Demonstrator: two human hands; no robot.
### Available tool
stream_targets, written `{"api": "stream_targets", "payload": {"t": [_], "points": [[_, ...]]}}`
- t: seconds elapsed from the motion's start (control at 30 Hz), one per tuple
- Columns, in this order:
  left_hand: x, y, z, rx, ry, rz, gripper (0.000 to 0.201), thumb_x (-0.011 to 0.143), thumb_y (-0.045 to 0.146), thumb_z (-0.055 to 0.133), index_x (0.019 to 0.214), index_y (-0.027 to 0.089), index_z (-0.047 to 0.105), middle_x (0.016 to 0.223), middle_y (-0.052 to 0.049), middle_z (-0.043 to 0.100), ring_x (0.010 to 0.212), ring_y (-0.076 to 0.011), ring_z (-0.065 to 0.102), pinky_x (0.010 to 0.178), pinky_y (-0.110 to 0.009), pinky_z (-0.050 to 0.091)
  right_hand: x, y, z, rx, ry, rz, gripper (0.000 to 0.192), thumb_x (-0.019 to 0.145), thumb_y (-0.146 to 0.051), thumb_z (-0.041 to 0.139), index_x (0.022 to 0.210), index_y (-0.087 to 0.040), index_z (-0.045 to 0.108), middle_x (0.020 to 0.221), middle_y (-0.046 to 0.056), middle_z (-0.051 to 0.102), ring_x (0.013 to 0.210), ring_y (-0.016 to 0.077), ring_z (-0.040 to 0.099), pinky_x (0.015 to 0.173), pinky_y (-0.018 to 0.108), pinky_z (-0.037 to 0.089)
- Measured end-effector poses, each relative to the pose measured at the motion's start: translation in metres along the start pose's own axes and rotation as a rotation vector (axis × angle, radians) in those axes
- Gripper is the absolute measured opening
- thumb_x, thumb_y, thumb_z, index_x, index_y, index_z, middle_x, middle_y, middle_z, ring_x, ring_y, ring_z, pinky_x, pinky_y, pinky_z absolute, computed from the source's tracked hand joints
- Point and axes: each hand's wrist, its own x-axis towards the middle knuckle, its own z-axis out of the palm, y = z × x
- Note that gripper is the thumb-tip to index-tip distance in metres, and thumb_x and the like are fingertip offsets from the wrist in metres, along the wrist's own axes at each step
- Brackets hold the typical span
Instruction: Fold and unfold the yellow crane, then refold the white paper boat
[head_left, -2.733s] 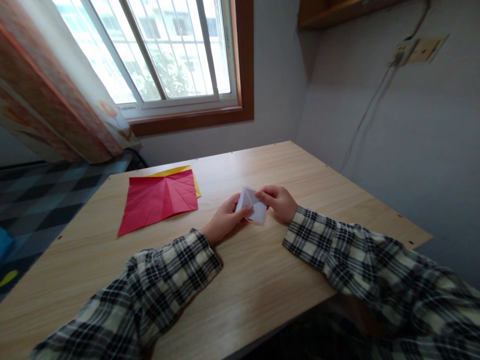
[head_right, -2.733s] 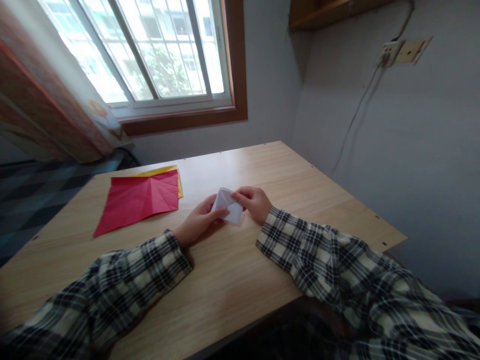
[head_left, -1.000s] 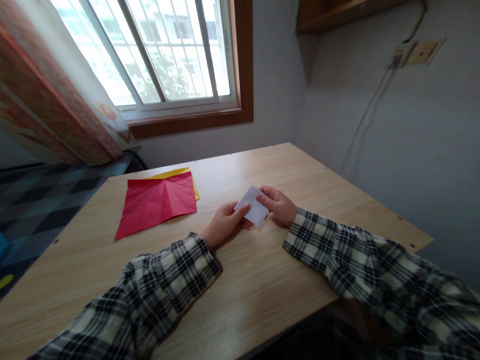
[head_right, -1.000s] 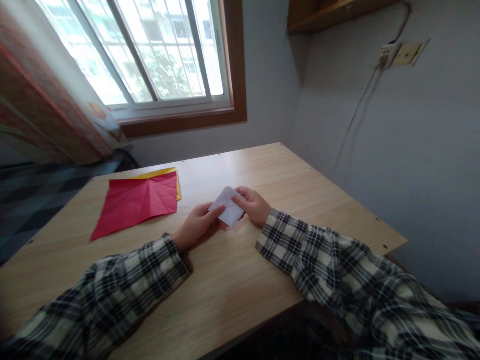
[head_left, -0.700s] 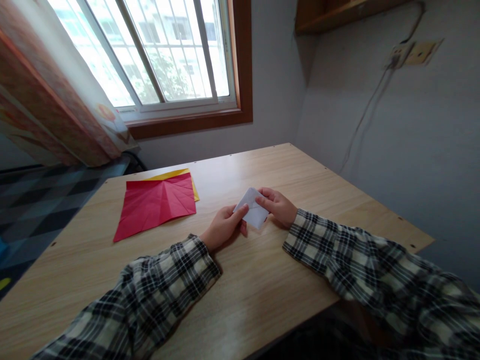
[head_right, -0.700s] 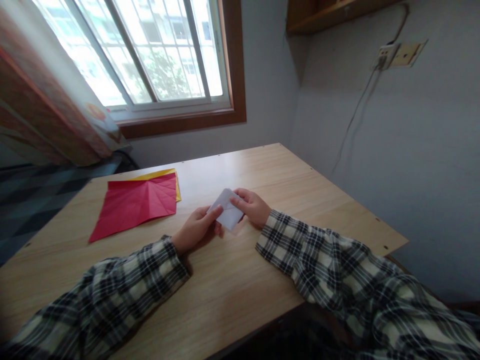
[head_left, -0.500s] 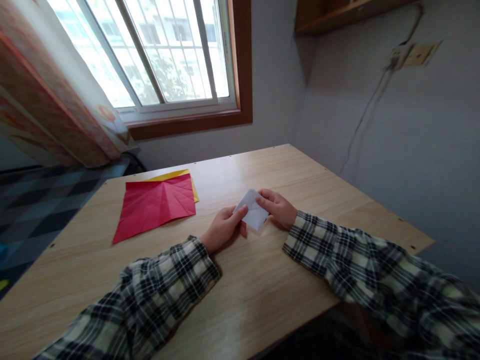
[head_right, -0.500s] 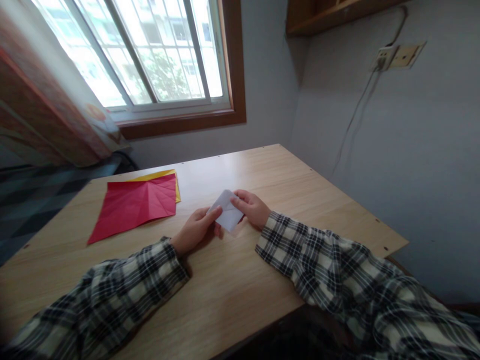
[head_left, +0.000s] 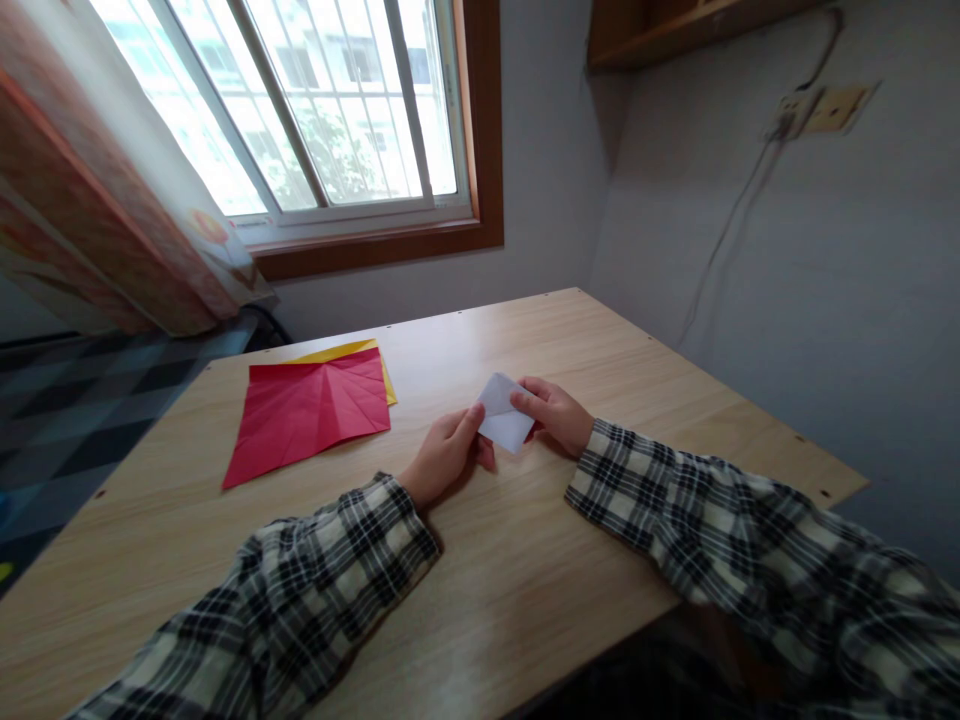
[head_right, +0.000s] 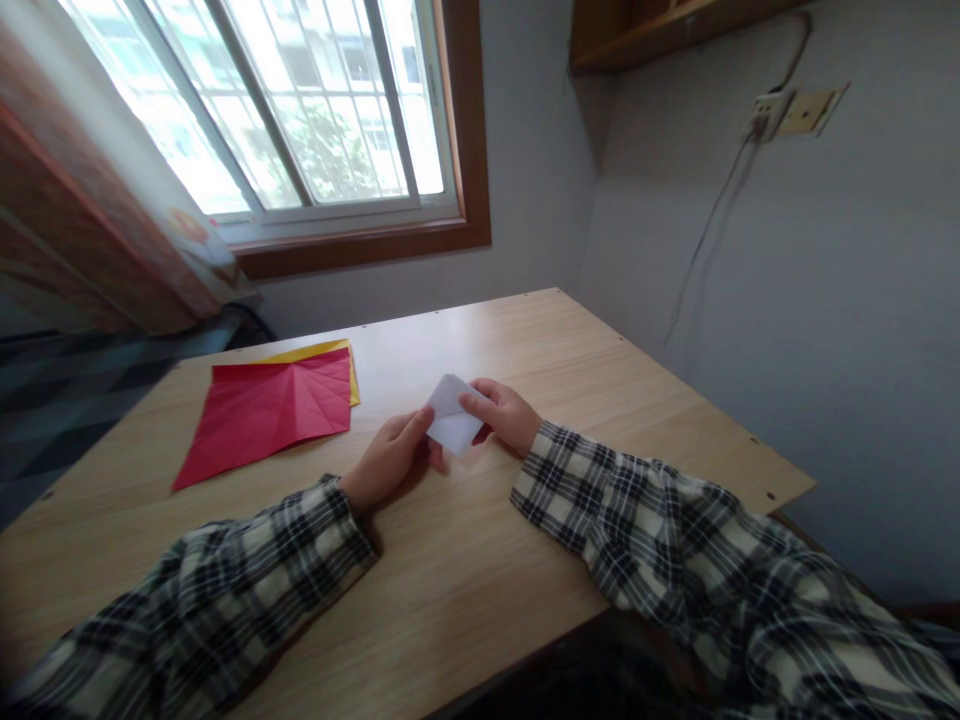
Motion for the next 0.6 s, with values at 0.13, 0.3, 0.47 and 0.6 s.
{"api": "stream_targets", "payload": {"t": [0.13,0.3,0.47,0.6], "points": [[0.0004,-0.0008,0.0011,-0.085,0.052,0.006,0.06,0.091,0.066,0.043,0.064,0.015,0.059,0.055,-0.005,0.062,0.054,-0.0154,0.058,0.061,-0.027,0.046,0.0001,0.0016,-0.0006,-0.034,-0.016,-0.008,0.048,0.077,-0.059,0.07,0.092,-0.014,0.063,0.069,0.0,0.062,0.053,0.0096,0.055,0.046,0.021,0.048],[0.0012,-0.0036,0.0029,-0.183,0.05,-0.008,0.061,0.092,0.064,0.043,0.062,0.014,0.059,0.055,-0.005,0.061,0.052,-0.0147,0.056,0.06,-0.028,0.046,-0.0015,-0.0023,0.0025,0.013,0.002,0.003,0.049,0.077,-0.062,0.068,0.087,-0.014,0.064,0.068,0.0,0.062,0.051,0.0095,0.054,0.045,0.021,0.049],[0.0007,-0.0018,0.0024,-0.154,0.05,0.007,0.066,0.093,0.066,0.039,0.056,0.014,0.059,0.053,-0.007,0.061,0.052,-0.0155,0.056,0.06,-0.029,0.046,-0.002,-0.0009,0.0039,0.033,0.018,0.021,0.051,0.08,-0.066,0.061,0.082,-0.015,0.062,0.063,0.001,0.061,0.047,0.0096,0.052,0.042,0.022,0.047],[0.0007,-0.0003,0.0027,-0.136,0.018,0.018,0.07,0.095,0.066,0.033,0.053,0.015,0.058,0.053,-0.009,0.06,0.055,-0.0167,0.057,0.061,-0.03,0.047,-0.0023,0.0009,0.0042,-0.002,0.045,0.003,0.057,0.082,-0.072,0.053,0.074,-0.016,0.059,0.053,0.0,0.056,0.044,0.0103,0.05,0.042,0.022,0.044]]}}
